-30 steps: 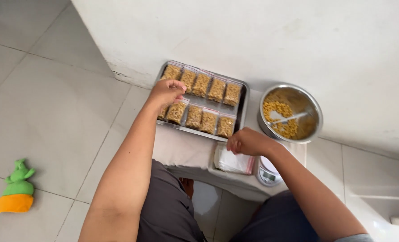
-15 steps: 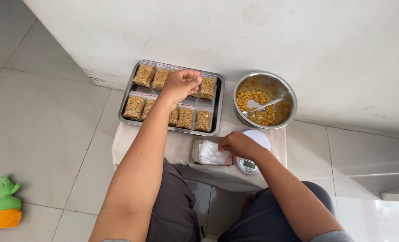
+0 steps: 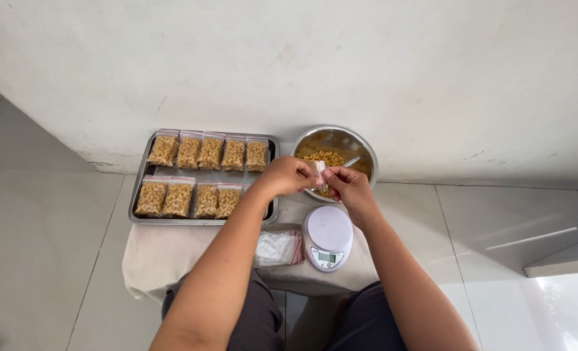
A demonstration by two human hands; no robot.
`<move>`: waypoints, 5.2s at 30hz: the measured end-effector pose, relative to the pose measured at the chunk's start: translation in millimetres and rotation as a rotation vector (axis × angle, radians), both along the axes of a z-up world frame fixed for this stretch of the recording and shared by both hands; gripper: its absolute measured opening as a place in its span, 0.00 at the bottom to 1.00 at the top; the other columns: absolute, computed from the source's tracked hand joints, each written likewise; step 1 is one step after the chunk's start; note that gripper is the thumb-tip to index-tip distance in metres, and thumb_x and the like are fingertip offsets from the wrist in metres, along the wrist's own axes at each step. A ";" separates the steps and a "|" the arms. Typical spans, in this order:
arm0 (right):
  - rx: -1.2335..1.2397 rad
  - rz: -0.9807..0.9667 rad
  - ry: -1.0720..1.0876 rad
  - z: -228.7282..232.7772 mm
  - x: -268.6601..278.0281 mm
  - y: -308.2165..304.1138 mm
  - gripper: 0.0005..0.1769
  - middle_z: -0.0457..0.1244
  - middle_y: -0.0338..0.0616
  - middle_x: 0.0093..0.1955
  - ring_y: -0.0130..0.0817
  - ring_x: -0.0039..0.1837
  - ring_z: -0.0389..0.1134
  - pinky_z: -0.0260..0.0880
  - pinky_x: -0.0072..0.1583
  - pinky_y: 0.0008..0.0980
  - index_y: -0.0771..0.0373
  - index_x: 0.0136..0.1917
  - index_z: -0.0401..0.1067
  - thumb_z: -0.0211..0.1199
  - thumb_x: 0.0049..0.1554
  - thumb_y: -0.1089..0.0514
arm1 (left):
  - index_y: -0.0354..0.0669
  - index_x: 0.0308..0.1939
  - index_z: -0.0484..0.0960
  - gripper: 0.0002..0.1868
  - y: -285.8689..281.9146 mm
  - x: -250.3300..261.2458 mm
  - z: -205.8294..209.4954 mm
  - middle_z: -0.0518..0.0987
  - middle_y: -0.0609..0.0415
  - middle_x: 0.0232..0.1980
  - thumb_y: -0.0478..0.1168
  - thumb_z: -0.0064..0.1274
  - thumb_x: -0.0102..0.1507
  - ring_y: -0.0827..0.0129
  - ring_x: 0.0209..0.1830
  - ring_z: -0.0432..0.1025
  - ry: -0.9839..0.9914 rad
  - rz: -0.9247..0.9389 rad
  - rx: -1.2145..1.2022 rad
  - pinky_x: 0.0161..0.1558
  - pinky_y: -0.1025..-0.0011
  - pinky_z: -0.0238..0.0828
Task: Packaging small snacks into plastic bags by weighing them on a digital scale and sealing them manually.
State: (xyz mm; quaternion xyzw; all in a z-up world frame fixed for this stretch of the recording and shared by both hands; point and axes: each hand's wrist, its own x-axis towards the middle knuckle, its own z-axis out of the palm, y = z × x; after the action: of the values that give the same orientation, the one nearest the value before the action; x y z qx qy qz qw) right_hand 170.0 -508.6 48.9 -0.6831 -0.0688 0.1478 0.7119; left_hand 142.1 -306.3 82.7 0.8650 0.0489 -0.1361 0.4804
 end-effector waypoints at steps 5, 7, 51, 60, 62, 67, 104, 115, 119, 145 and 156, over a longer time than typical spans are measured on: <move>0.018 -0.063 -0.028 -1.1 8.3 8.1 0.08 0.66 0.41 0.36 0.22 0.31 0.60 0.62 0.32 0.19 0.67 0.49 0.79 0.64 0.63 0.59 | 0.70 0.30 0.89 0.08 -22.1 23.2 -15.7 0.82 0.72 0.23 0.59 0.59 0.55 0.72 0.35 0.82 -0.038 0.148 0.242 0.44 0.75 0.78; 0.008 -0.094 -0.037 7.3 8.0 11.1 0.08 0.68 0.41 0.37 0.22 0.31 0.61 0.62 0.32 0.18 0.66 0.50 0.79 0.64 0.63 0.59 | 0.75 0.29 0.89 0.06 -26.3 21.9 -4.6 0.81 0.74 0.21 0.58 0.58 0.54 0.72 0.33 0.81 -0.040 0.196 0.292 0.42 0.76 0.78; -0.753 -0.241 -0.746 -3.0 41.0 42.5 0.04 0.66 0.53 0.34 0.56 0.40 0.71 0.69 0.44 0.49 0.55 0.48 0.71 0.60 0.58 0.62 | 0.46 0.27 0.78 0.09 -22.9 41.4 -6.9 0.82 0.55 0.21 0.45 0.51 0.58 0.60 0.28 0.80 -0.157 0.452 -0.050 0.37 0.65 0.75; -0.673 -0.220 -0.708 -1.5 47.4 37.2 0.10 0.71 0.41 0.40 0.41 0.42 0.73 0.72 0.47 0.35 0.55 0.46 0.83 0.61 0.53 0.60 | 0.41 0.31 0.79 0.09 -33.1 27.7 2.6 0.85 0.46 0.30 0.43 0.52 0.59 0.43 0.41 0.79 -0.236 0.387 -0.005 0.42 0.53 0.74; -0.660 -0.251 -0.691 -8.6 52.7 30.3 0.08 0.71 0.40 0.41 0.42 0.43 0.73 0.72 0.46 0.37 0.53 0.44 0.83 0.64 0.52 0.60 | 0.43 0.33 0.80 0.07 -37.3 23.5 5.4 0.85 0.48 0.30 0.43 0.53 0.58 0.46 0.41 0.80 -0.250 0.356 0.011 0.42 0.54 0.74; -0.636 -0.315 -0.601 -18.1 58.3 20.0 0.05 0.72 0.32 0.41 0.35 0.42 0.74 0.72 0.44 0.32 0.44 0.41 0.84 0.71 0.49 0.54 | 0.54 0.41 0.82 0.09 -28.9 25.2 3.8 0.86 0.57 0.32 0.43 0.55 0.57 0.55 0.39 0.82 -0.324 0.222 0.108 0.42 0.57 0.77; -1.555 0.418 -0.610 -88.0 124.2 10.0 0.07 0.71 0.41 0.45 0.43 0.62 0.66 0.48 0.74 0.52 0.54 0.45 0.83 0.65 0.56 0.61 | 0.50 0.58 0.80 0.23 16.0 51.8 -16.2 0.82 0.50 0.43 0.54 0.61 0.63 0.53 0.50 0.76 -0.700 -0.071 0.291 0.67 0.51 0.63; -1.517 0.163 -0.553 -40.0 125.0 -3.5 0.09 0.72 0.39 0.45 0.39 0.55 0.72 0.51 0.72 0.52 0.54 0.42 0.82 0.61 0.58 0.62 | 0.47 0.61 0.80 0.30 35.0 51.0 -9.9 0.83 0.46 0.48 0.57 0.63 0.60 0.51 0.55 0.75 -0.527 -0.002 0.168 0.64 0.51 0.64; -1.624 -0.058 -0.691 -61.0 131.1 -10.2 0.07 0.69 0.34 0.50 0.32 0.55 0.68 0.53 0.65 0.41 0.52 0.44 0.81 0.64 0.56 0.62 | 0.49 0.61 0.81 0.31 35.2 52.6 -16.5 0.84 0.48 0.46 0.57 0.66 0.58 0.51 0.56 0.75 -0.611 0.009 0.173 0.62 0.51 0.67; -1.155 0.207 -0.325 -41.4 104.9 -49.4 0.17 0.74 0.37 0.43 0.49 0.55 0.73 0.52 0.66 0.44 0.45 0.43 0.84 0.55 0.50 0.57 | 0.50 0.62 0.76 0.27 9.4 49.4 -30.8 0.85 0.52 0.54 0.56 0.60 0.63 0.56 0.64 0.71 -0.471 -0.064 0.139 0.68 0.51 0.63; -1.243 -0.013 -0.488 -13.7 89.2 -94.6 0.09 0.72 0.34 0.40 0.40 0.51 0.74 0.51 0.64 0.42 0.41 0.42 0.80 0.60 0.52 0.45 | 0.51 0.57 0.79 0.26 -14.4 71.3 -75.3 0.84 0.53 0.52 0.59 0.59 0.62 0.57 0.63 0.72 -0.494 -0.224 0.438 0.67 0.56 0.64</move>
State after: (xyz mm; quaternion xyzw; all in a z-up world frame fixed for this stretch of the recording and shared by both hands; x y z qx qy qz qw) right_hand 259.2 -603.1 35.2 -0.9805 -0.1258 -0.0031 0.1509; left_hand 213.4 -320.6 7.4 0.9544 -0.1361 0.0393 0.2629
